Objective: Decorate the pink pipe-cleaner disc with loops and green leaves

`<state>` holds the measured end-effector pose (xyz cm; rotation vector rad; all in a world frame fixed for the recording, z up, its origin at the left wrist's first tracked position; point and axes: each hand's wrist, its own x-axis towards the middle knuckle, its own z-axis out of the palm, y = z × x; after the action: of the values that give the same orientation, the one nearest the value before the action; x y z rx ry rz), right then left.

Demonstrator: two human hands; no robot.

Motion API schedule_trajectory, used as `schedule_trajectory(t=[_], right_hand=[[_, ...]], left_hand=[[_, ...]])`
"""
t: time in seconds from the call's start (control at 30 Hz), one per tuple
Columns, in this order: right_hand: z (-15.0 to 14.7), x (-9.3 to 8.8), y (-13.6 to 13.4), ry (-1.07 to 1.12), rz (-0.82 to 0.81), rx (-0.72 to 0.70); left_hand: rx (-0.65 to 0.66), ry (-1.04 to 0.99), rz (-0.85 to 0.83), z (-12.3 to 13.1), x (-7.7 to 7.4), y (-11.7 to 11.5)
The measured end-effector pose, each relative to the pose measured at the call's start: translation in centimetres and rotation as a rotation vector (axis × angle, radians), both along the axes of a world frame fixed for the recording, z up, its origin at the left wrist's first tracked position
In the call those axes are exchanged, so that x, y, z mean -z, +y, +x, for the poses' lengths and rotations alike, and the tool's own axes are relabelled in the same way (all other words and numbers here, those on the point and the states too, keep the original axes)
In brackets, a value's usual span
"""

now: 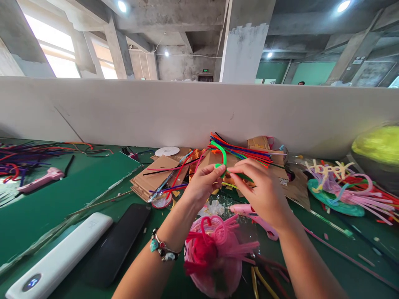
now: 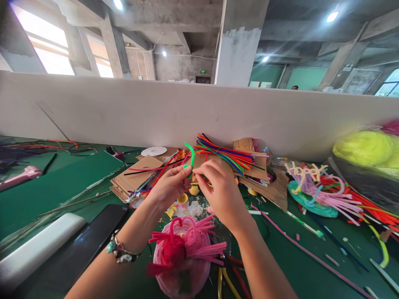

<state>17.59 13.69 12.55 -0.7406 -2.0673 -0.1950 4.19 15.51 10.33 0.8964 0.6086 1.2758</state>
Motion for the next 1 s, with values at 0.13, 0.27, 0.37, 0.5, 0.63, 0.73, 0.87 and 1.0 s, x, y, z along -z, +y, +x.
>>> schedule_trajectory(t=[0.13,0.27,0.37,0.5,0.63,0.73,0.87,1.0], right_hand=[[0.5,-0.1,0.1,0.109,-0.215,-0.021],[1.0,-0.2,0.4,0.285,-0.626,-0.203],[1.1,-0.4,0.2,0.276,-0.79,-0.351],[0.9,-0.5,-0.1,0.348,-0.76,-0.374],[0.8,-0.4,-0.4,0.327,-0.643,-0.32],[0.6,-0.5,-0.7,0.33,-0.556,-0.288],[0.3,-0.4,-0.7,0.384,-0.575,-0.304],[0.0,0.0,-0.4,0.371,-0.49,-0.256]], left_hand=[[-0.061,0.107,0.167,-0.1,-0.2,-0.3],[-0.181,0.37,0.408,-0.8,-0.8,-0.8],[-0.12,0.47,0.464,-1.2,-1.2,-1.2],[-0.021,0.427,0.379,-1.2,-1.4,-1.3],[0.072,0.342,0.307,-1.3,-1.5,-1.3],[0.126,0.27,0.229,-1.4,-1.5,-1.3],[0.14,0.206,0.196,-1.2,-1.5,-1.4],[0.141,0.162,0.149,-1.2,-1.4,-1.3]])
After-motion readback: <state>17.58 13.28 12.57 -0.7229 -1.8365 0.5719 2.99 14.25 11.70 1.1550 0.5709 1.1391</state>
